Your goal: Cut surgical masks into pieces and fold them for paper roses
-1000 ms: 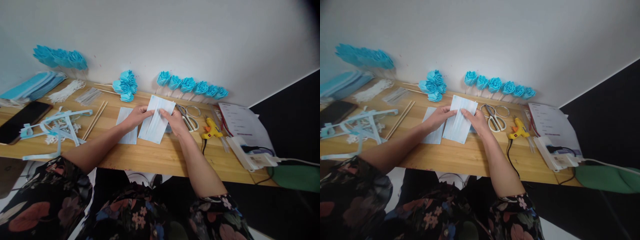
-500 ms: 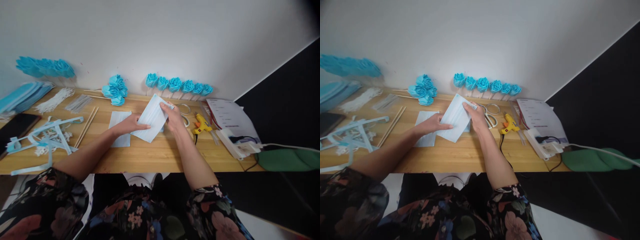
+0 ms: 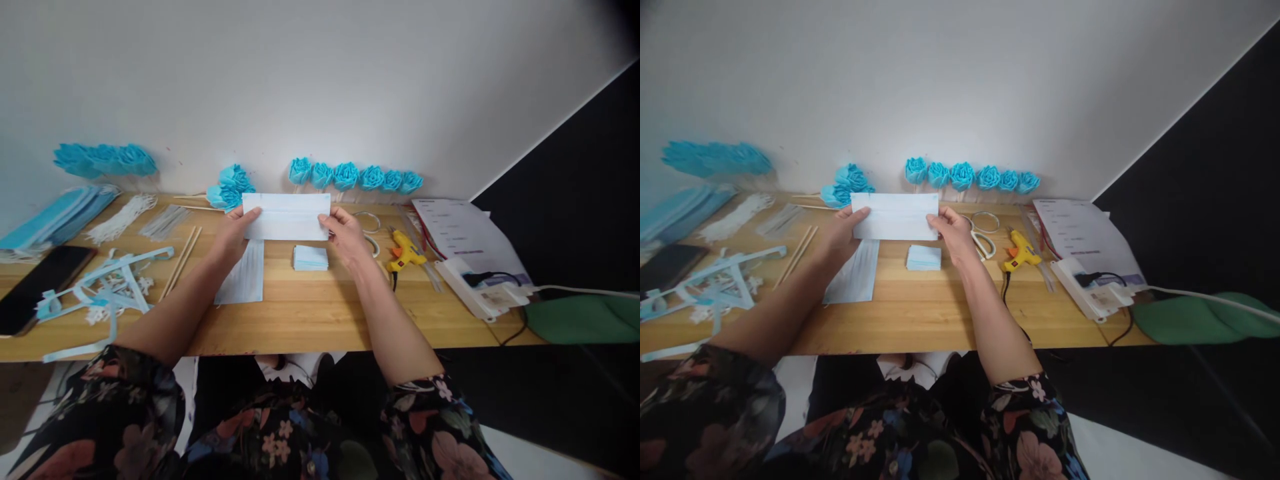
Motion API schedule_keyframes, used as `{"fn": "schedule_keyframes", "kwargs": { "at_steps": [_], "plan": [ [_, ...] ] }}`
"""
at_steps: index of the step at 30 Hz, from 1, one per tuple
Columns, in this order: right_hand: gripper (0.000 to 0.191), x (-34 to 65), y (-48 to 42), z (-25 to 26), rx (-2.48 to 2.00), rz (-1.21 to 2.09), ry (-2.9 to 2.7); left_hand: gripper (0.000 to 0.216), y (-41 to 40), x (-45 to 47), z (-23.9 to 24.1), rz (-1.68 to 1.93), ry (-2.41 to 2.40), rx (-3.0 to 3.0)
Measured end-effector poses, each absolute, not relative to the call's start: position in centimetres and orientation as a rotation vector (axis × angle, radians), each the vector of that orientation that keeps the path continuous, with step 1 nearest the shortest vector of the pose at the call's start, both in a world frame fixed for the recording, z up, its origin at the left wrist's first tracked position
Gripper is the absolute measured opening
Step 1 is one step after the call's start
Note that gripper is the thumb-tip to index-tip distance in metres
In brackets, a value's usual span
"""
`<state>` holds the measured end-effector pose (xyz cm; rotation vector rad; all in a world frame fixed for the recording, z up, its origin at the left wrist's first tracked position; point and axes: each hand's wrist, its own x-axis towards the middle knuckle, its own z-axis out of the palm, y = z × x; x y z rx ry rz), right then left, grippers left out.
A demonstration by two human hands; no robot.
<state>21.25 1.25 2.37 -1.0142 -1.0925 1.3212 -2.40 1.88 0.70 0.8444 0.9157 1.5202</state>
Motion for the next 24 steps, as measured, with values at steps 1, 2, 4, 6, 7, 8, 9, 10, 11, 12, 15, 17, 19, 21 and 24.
{"fn": "schedule_keyframes", "kwargs": {
  "at_steps": [1,2,4,6,7,8,9,10,11,12,15,17,19,21,24],
  "plan": [
    [0.031,21.2,1.2,2.4,-1.033,1.351,-1.127,0.034,2.0,-2.5,0.8,1.535,0.899,0.795],
    [0.031,21.2,1.1,2.3,-1.049,1.379,-1.151,0.032,2.1,-2.6,0.9,1.556,0.867,0.748],
    [0.031,21.0,1.1,2.2,-1.061,1.419,-1.145,0.030,2.1,-2.6,1.1,1.571,0.742,0.689],
    [0.033,20.6,1.1,1.8,-1.050,1.438,-1.079,0.039,1.7,-2.1,1.3,1.511,0.596,0.689],
    [0.035,20.3,1.1,1.6,-1.040,1.446,-1.041,0.043,1.4,-1.8,1.4,1.468,0.548,0.701],
    [0.037,20.0,1.1,1.4,-1.031,1.455,-1.014,0.044,1.0,-1.3,1.4,1.423,0.524,0.717],
    [0.039,19.7,1.1,1.3,-1.025,1.468,-1.007,0.042,0.7,-0.9,1.3,1.389,0.523,0.728],
    [0.041,19.4,1.0,1.1,-1.024,1.490,-1.025,0.041,0.4,-0.4,1.2,1.368,0.539,0.730],
    [0.042,19.2,0.9,1.0,-1.029,1.527,-1.069,0.043,0.2,-0.1,1.1,1.370,0.560,0.729],
    [0.044,19.0,0.7,1.0,-1.038,1.574,-1.133,0.046,0.0,0.2,1.1,1.394,0.600,0.716],
    [0.048,19.0,0.5,1.0,-1.043,1.667,-1.292,0.055,0.0,0.3,1.2,1.504,0.764,0.673],
    [0.055,19.4,0.7,1.0,-1.011,1.634,-1.274,0.056,0.0,0.0,1.7,1.494,0.839,0.704],
    [0.061,19.9,1.1,1.0,-0.948,1.601,-1.219,0.056,-0.2,-0.4,2.4,1.342,0.862,0.802],
    [0.065,20.2,1.4,1.0,-0.863,1.601,-1.203,0.053,-0.6,-0.9,3.0,1.096,0.859,0.920],
    [0.069,20.4,1.4,1.1,-0.836,1.616,-1.226,0.043,-1.2,-2.1,3.1,0.804,0.850,1.064]
  ]
}}
